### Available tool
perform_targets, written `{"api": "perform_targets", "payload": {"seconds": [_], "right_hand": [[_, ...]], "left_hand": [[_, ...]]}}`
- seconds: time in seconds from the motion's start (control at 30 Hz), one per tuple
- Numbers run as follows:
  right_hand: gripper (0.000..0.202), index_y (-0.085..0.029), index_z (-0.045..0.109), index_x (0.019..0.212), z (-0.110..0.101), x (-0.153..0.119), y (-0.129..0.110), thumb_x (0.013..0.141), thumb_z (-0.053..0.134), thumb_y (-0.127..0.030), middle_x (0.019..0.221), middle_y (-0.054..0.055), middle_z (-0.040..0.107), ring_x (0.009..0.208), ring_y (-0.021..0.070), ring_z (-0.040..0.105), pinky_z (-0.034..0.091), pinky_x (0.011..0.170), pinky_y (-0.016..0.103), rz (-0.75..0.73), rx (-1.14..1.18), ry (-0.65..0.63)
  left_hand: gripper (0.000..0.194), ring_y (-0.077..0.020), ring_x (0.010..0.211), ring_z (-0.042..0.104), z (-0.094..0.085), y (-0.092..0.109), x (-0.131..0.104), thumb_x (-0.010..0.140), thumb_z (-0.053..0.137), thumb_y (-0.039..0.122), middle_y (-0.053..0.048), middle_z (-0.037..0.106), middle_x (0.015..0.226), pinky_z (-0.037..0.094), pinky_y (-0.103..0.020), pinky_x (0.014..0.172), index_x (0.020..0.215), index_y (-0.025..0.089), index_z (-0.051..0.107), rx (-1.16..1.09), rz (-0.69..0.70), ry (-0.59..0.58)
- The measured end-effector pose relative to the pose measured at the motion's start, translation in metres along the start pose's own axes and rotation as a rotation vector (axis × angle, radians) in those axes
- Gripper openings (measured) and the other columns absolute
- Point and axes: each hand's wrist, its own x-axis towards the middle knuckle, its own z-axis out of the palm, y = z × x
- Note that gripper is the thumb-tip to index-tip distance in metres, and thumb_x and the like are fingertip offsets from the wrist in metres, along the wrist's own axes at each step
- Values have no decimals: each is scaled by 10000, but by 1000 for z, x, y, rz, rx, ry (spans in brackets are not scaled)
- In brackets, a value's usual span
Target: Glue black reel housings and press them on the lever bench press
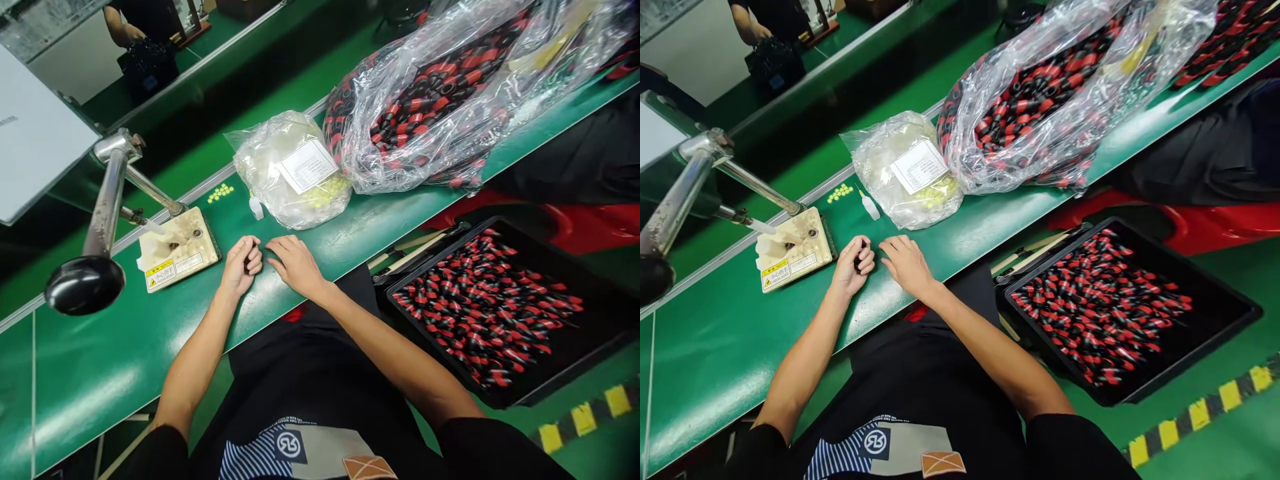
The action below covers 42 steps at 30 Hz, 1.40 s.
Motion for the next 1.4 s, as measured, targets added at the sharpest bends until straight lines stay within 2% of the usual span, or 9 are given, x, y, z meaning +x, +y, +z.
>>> {"api": "perform_targets", "payload": {"seconds": [0.1,0.23,0.3,0.43,0.6,0.8,1.0,1.23,1.4], "right_hand": [[368,-196,597,1364,-3,-6,7,1003,617,-260,1338,151,660,1175,316,584,487,909,421,2,-75,49],[212,-195,685,1079,-7,-18,10,1024,602,-382,1066,132,702,955,287,612,454,798,375,76,-143,70],[256,-201,661,1020,-8,-22,7,1054,546,-427,931,93,703,812,239,609,423,723,341,126,-59,81],[327,-215,603,1097,-8,-22,-6,1070,489,-520,718,-10,645,579,157,530,354,600,284,195,243,96],[324,-223,597,1104,0,-13,-19,1056,508,-531,778,4,681,600,152,562,371,608,269,184,344,110],[239,-208,612,1133,4,-13,-19,1070,476,-395,995,82,712,802,198,629,452,734,303,132,396,159],[317,-237,523,866,3,-19,-24,1053,494,-491,715,1,568,648,171,488,341,644,303,241,423,63],[480,-218,515,838,-1,-15,-41,957,606,-674,627,-80,356,507,83,298,249,488,255,289,1389,-147],[475,-207,505,833,-14,-16,-53,924,689,-636,612,-97,340,466,56,259,187,452,239,430,1769,-352]], "left_hand": [[277,-23,425,282,0,0,0,876,843,361,90,362,603,225,-125,385,892,164,649,-14,-9,4],[301,-22,438,300,0,1,1,833,876,359,80,395,619,234,-127,387,891,147,671,-21,9,-12],[318,-19,445,308,0,1,1,817,886,364,73,416,639,240,-129,391,900,137,680,-9,13,-15],[361,-15,457,309,1,-1,0,784,906,391,65,444,665,241,-132,400,912,130,693,39,20,-20],[446,-20,449,284,1,-5,0,689,961,450,90,406,568,213,-135,411,885,133,717,111,26,-34],[475,-16,450,287,-1,-7,0,655,979,465,84,418,562,203,-138,420,906,124,765,139,35,-27],[504,-21,435,259,2,-8,-2,678,953,542,97,342,512,199,-144,411,879,111,785,158,67,-16],[552,-24,367,209,5,-4,-7,623,952,623,122,274,438,148,-162,379,810,141,756,146,36,-92],[595,-22,384,282,7,-4,-10,574,951,663,68,440,473,163,-165,388,766,136,752,225,67,-53]]}}
